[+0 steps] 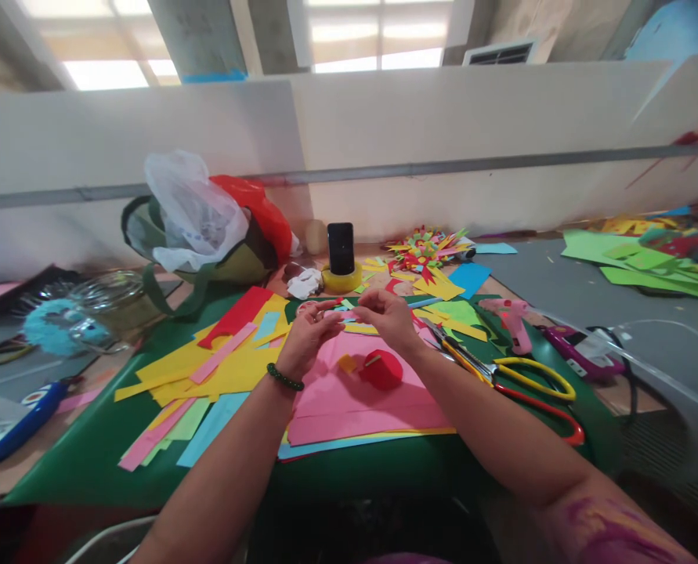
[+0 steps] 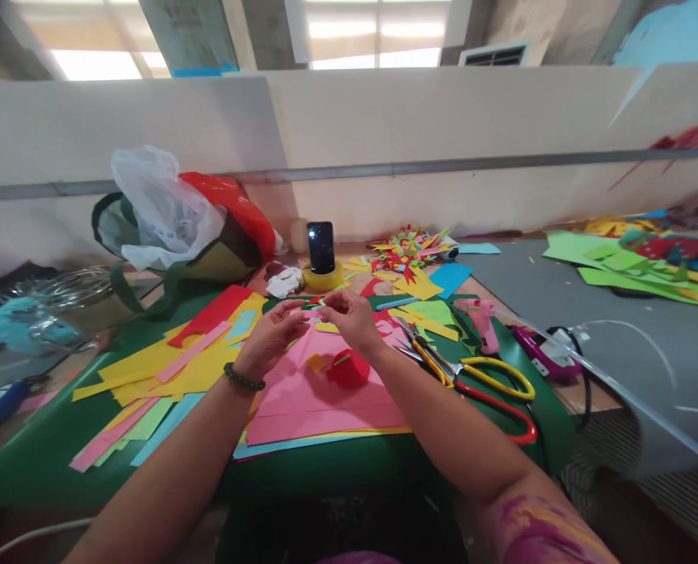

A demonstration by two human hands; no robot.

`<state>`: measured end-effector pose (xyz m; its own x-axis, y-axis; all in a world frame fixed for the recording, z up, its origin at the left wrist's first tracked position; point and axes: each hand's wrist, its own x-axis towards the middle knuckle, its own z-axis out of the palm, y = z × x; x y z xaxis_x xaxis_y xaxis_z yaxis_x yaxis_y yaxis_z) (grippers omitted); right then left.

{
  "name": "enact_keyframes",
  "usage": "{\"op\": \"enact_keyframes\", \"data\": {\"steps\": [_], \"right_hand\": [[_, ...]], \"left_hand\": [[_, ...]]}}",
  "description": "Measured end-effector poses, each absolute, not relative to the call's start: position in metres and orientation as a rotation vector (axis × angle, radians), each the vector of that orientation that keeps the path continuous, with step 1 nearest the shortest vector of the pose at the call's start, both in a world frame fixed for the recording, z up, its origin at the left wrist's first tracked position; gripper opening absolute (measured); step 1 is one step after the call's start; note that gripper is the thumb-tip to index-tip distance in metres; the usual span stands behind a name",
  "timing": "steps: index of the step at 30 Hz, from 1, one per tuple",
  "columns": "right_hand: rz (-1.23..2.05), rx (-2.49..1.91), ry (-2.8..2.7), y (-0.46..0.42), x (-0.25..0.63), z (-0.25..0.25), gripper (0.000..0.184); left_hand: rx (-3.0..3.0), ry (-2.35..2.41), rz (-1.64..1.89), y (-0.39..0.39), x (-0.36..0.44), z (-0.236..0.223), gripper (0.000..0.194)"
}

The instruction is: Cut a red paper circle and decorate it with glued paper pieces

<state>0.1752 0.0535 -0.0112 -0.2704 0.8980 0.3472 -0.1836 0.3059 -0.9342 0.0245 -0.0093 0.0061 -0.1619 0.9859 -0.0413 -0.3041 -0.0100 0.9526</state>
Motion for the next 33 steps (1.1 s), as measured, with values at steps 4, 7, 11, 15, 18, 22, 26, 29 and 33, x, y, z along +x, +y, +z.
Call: {"op": "enact_keyframes", "data": {"steps": [4, 7, 11, 15, 18, 22, 26, 29, 33], "right_hand": [[1.139, -0.709, -1.348, 0.046, 0.169, -0.014, 0.030], [1.084, -0.724, -1.377, 0.040, 0.166, -0.015, 0.027], [1.047, -0.736, -1.440, 0.036, 0.164, -0.017, 0.027], [1.101, -0.712, -1.571, 0.035, 0.165, -0.017, 0.027], [1.149, -0.707, -1.627, 0.034, 0.166, -0.017, 0.028], [1.277, -0.681, -1.583, 0.035, 0.167, -0.016, 0.031], [1.302, -0.679, -1.577, 0.038, 0.169, -0.015, 0.033], [1.205, -0.680, -1.604, 0.042, 0.173, -0.011, 0.032], [1.172, -0.621, -1.560, 0.048, 0.181, -0.003, 0.038]], "left_hand": [[0.687, 0.953, 1.421, -0.009, 0.036, 0.002, 0.037], [0.613, 0.938, 1.460, -0.008, 0.044, -0.002, 0.031], [0.548, 0.936, 1.538, -0.007, 0.042, -0.001, 0.026], [0.665, 0.994, 1.571, -0.008, 0.034, 0.003, 0.029], [0.782, 1.047, 1.561, -0.009, 0.031, 0.003, 0.035], [0.848, 1.035, 1.504, -0.011, 0.033, 0.003, 0.042], [0.889, 1.073, 1.457, -0.010, 0.033, 0.000, 0.044], [0.948, 1.105, 1.394, -0.010, 0.031, -0.001, 0.043], [1.106, 1.127, 1.227, -0.013, 0.028, 0.001, 0.039]]}}
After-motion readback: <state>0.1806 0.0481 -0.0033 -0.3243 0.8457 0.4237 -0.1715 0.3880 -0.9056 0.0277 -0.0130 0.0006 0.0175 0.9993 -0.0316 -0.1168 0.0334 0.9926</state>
